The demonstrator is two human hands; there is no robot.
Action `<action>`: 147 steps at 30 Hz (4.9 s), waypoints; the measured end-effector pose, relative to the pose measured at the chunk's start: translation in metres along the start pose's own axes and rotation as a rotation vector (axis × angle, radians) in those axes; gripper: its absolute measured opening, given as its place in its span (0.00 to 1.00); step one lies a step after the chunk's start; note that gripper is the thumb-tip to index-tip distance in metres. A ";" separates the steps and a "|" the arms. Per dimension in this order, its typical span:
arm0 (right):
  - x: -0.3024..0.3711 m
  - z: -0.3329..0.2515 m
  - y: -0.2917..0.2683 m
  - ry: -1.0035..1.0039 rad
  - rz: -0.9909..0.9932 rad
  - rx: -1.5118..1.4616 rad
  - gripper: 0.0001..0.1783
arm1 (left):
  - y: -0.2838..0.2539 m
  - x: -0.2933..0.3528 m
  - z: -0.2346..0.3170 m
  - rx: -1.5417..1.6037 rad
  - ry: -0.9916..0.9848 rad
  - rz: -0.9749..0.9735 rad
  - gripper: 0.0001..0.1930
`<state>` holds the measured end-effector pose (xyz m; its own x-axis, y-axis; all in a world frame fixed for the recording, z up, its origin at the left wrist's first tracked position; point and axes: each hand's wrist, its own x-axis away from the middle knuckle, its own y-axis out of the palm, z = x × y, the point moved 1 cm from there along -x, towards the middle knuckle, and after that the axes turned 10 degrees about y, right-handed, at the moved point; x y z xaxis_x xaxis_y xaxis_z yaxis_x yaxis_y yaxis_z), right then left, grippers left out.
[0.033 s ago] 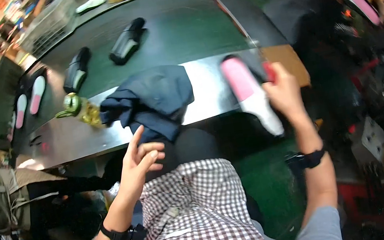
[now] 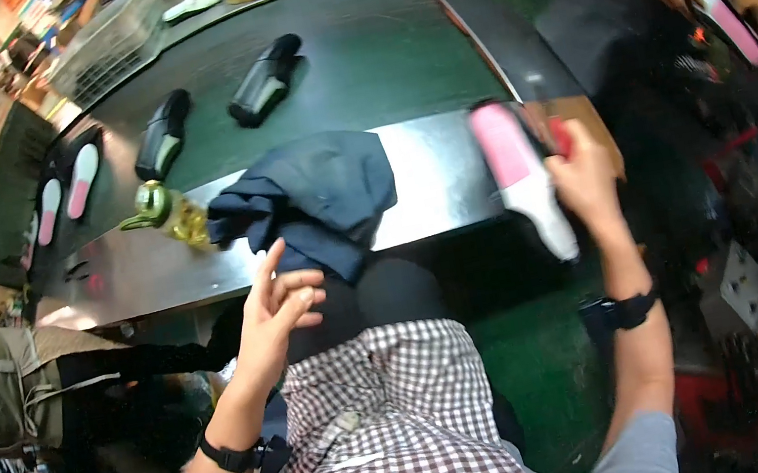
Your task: Stretching shoe uppers onto lasts and securing them using pliers and manual pressure on a production line.
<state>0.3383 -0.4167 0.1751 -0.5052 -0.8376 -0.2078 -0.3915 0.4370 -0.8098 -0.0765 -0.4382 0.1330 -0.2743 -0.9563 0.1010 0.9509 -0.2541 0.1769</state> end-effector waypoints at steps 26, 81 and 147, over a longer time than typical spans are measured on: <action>-0.066 0.183 0.066 0.136 0.341 -0.530 0.12 | -0.189 -0.454 -0.083 -0.956 -0.021 0.478 0.41; 0.266 -0.057 0.076 0.477 -1.129 -1.334 0.12 | -0.059 0.066 -0.017 -0.503 0.209 -0.545 0.30; 0.260 -0.096 0.107 0.298 -1.230 -0.819 0.17 | -0.051 0.150 -0.058 -0.651 -0.032 -0.178 0.41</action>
<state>0.0915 -0.5561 0.0867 0.3540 -0.7561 0.5504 -0.9330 -0.3266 0.1514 -0.1577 -0.5771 0.0829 -0.4292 -0.8897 0.1555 0.7805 -0.4520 -0.4318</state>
